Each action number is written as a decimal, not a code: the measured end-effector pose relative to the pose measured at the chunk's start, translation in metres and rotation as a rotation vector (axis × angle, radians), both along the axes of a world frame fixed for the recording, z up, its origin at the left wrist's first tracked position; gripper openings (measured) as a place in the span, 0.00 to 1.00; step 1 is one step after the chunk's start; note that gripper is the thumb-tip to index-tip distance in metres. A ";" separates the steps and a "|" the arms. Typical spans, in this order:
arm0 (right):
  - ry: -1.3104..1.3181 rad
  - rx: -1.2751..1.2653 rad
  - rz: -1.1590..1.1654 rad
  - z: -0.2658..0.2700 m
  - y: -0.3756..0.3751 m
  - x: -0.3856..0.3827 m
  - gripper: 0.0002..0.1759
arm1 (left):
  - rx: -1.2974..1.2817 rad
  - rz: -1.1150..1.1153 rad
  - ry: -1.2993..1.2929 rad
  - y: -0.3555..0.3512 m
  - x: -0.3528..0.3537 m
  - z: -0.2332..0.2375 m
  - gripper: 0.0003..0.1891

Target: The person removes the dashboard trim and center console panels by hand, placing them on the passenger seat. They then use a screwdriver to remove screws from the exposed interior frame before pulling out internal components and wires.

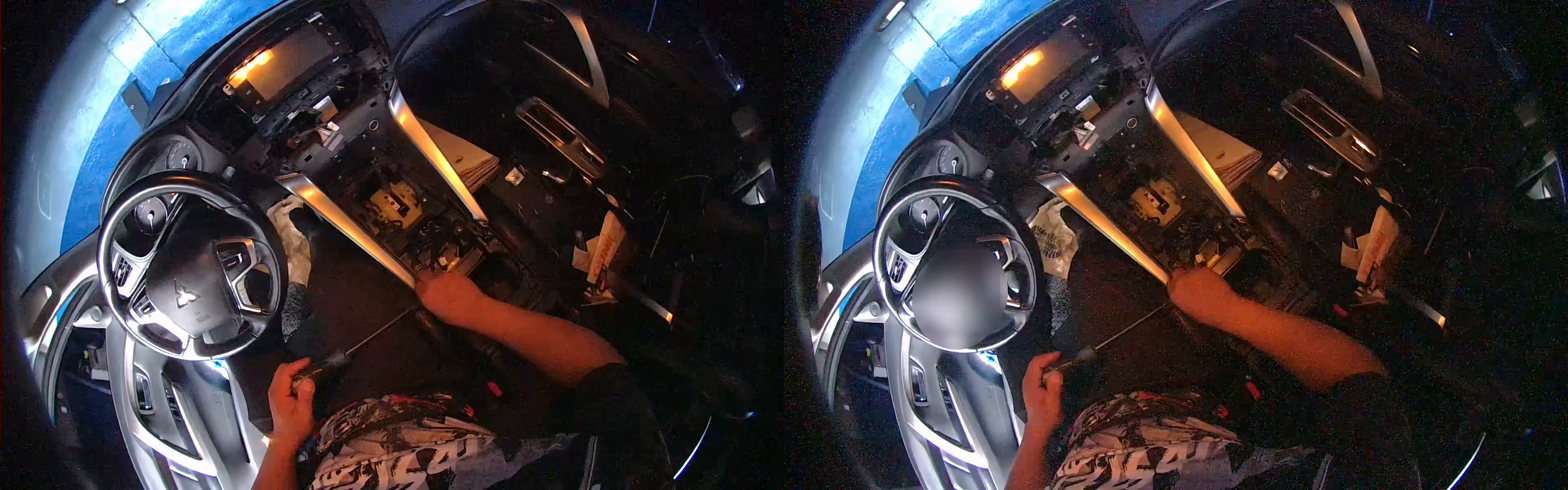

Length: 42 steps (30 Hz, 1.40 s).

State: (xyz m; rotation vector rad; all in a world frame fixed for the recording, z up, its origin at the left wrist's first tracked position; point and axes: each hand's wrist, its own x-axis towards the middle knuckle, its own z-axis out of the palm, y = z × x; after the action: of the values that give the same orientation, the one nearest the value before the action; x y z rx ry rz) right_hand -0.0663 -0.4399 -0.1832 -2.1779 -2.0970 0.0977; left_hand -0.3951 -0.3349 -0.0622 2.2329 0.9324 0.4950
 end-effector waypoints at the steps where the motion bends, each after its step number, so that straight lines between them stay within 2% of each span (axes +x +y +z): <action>1: -0.004 0.013 0.004 -0.007 0.001 0.000 0.10 | -0.014 0.008 0.000 0.001 0.000 -0.001 0.21; 5: -0.008 0.087 0.166 -0.012 -0.001 0.010 0.10 | -0.011 0.035 -0.036 0.005 -0.011 -0.008 0.22; 8: 0.115 0.082 0.196 -0.005 0.000 0.006 0.08 | 0.045 0.094 -0.072 0.011 -0.021 -0.009 0.21; 11: 0.207 0.174 0.107 0.018 0.002 0.012 0.09 | 0.053 0.123 -0.127 0.019 -0.023 0.001 0.21; 14: 0.262 0.157 -0.151 0.036 -0.006 0.046 0.11 | -0.001 0.150 -0.214 0.032 -0.009 0.008 0.22; 16: 0.205 0.146 -0.444 0.039 -0.019 0.092 0.12 | 0.053 0.182 -0.274 0.045 0.017 0.019 0.22; 18: 0.228 0.134 -0.709 0.025 -0.033 0.152 0.13 | -0.001 0.137 -0.407 0.059 0.050 0.030 0.23; 21: 0.098 0.166 -0.789 0.001 -0.049 0.198 0.15 | 0.035 0.047 -0.560 0.077 0.117 0.047 0.26; 25: 0.122 0.120 -0.802 -0.006 -0.054 0.220 0.18 | -0.199 -0.239 -0.665 0.051 0.229 0.095 0.30; 26: 0.146 0.129 -0.809 -0.002 -0.055 0.221 0.18 | -0.188 -0.310 -0.624 0.055 0.254 0.095 0.28; 29: 0.530 0.533 -0.748 0.030 -0.060 0.219 0.21 | -0.007 -0.523 -0.531 0.043 0.341 0.100 0.19; 31: 1.387 0.689 -0.523 0.076 -0.067 0.198 0.30 | -0.103 -0.648 -0.554 0.023 0.394 0.094 0.18; 32: 1.417 0.745 -0.442 0.104 -0.069 0.184 0.33 | -0.110 -0.651 -0.540 0.013 0.420 0.084 0.18; 33: 1.447 0.804 -0.360 0.132 -0.071 0.170 0.37 | 0.004 -0.662 -0.531 -0.001 0.438 0.084 0.17; 34: 1.471 0.867 -0.278 0.143 -0.072 0.167 0.40 | 0.045 -0.672 -0.386 -0.017 0.447 0.091 0.22; 36: 0.859 1.022 -0.440 0.121 -0.071 0.202 0.44 | -0.080 -0.800 -0.447 -0.033 0.478 0.075 0.24; 37: 0.858 1.058 -0.503 0.119 -0.073 0.215 0.45 | -0.027 -0.758 -0.358 -0.036 0.488 0.072 0.23; 39: 0.859 1.130 -0.629 0.114 -0.076 0.241 0.48 | -0.012 -0.837 -0.247 -0.028 0.500 0.051 0.22; 40: 1.069 1.056 -0.796 0.131 -0.085 0.236 0.49 | -0.002 -0.879 -0.192 -0.021 0.506 0.035 0.21; 42: 1.146 1.092 -0.865 0.124 -0.090 0.253 0.49 | 0.013 -0.985 0.121 -0.009 0.496 -0.007 0.18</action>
State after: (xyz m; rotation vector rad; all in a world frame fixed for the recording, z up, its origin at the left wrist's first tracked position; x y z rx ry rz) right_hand 0.1865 -0.5296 -0.0589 -1.4558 -0.3189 0.0602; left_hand 0.1014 -0.3434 -0.0693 2.4108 -0.1866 -0.0953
